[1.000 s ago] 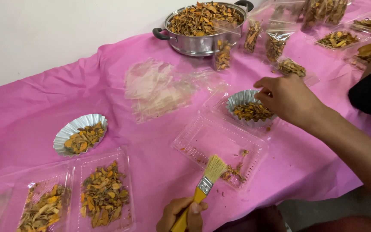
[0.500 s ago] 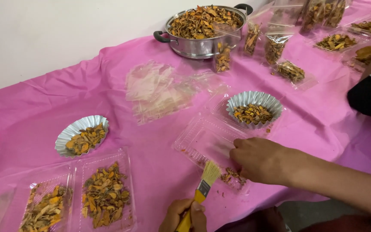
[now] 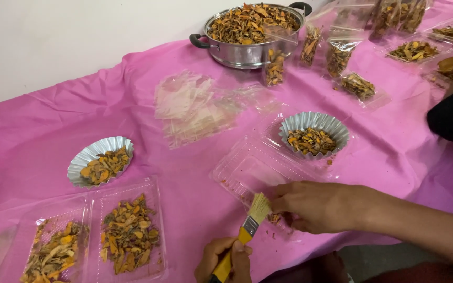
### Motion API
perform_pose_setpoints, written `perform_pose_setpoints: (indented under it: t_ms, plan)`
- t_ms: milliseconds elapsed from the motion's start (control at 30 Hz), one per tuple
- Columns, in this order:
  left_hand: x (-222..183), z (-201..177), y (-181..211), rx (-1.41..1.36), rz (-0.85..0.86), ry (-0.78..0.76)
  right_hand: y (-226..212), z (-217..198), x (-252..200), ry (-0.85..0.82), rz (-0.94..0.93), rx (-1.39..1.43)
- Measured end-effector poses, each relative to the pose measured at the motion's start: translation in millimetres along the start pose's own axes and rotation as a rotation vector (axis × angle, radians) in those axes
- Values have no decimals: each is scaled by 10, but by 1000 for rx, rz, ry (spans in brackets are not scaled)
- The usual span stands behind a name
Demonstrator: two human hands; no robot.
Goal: Cleaning and sorting dried tea leaves by hand and placing them into plastic containers.
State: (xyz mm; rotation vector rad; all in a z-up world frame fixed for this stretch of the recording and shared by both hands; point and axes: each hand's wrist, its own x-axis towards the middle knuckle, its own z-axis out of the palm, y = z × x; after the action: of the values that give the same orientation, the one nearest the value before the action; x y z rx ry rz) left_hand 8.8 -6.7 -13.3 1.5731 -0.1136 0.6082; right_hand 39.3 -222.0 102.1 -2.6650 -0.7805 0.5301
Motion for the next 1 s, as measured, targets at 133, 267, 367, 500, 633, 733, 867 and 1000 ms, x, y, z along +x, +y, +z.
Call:
perform_pose_setpoints:
  t_ms: [133, 267, 367, 500, 633, 733, 867, 1000]
  plan:
    - [3, -8, -65, -36, 30, 71, 48, 56, 73, 79, -148, -79]
    - [-18, -82, -23, -26, -181, 64, 118, 127, 95, 104, -240, -129]
    - [-3, -58, 4, -123, -76, 107, 115, 138, 99, 143, -287, -213]
    - [5, -92, 6, -120, -120, 83, 112, 121, 83, 108, -314, -174]
    - [-2, -81, 12, -164, -117, 83, 154, 152, 101, 111, -361, -161]
    - [18, -89, 4, -153, -100, 76, 283, 263, 125, 99, -345, -162]
    - [4, -104, 2, -113, -185, 86, 285, 257, 130, 112, -380, -152]
    - [16, -119, -18, -142, -136, 65, 263, 232, 131, 102, -301, -88]
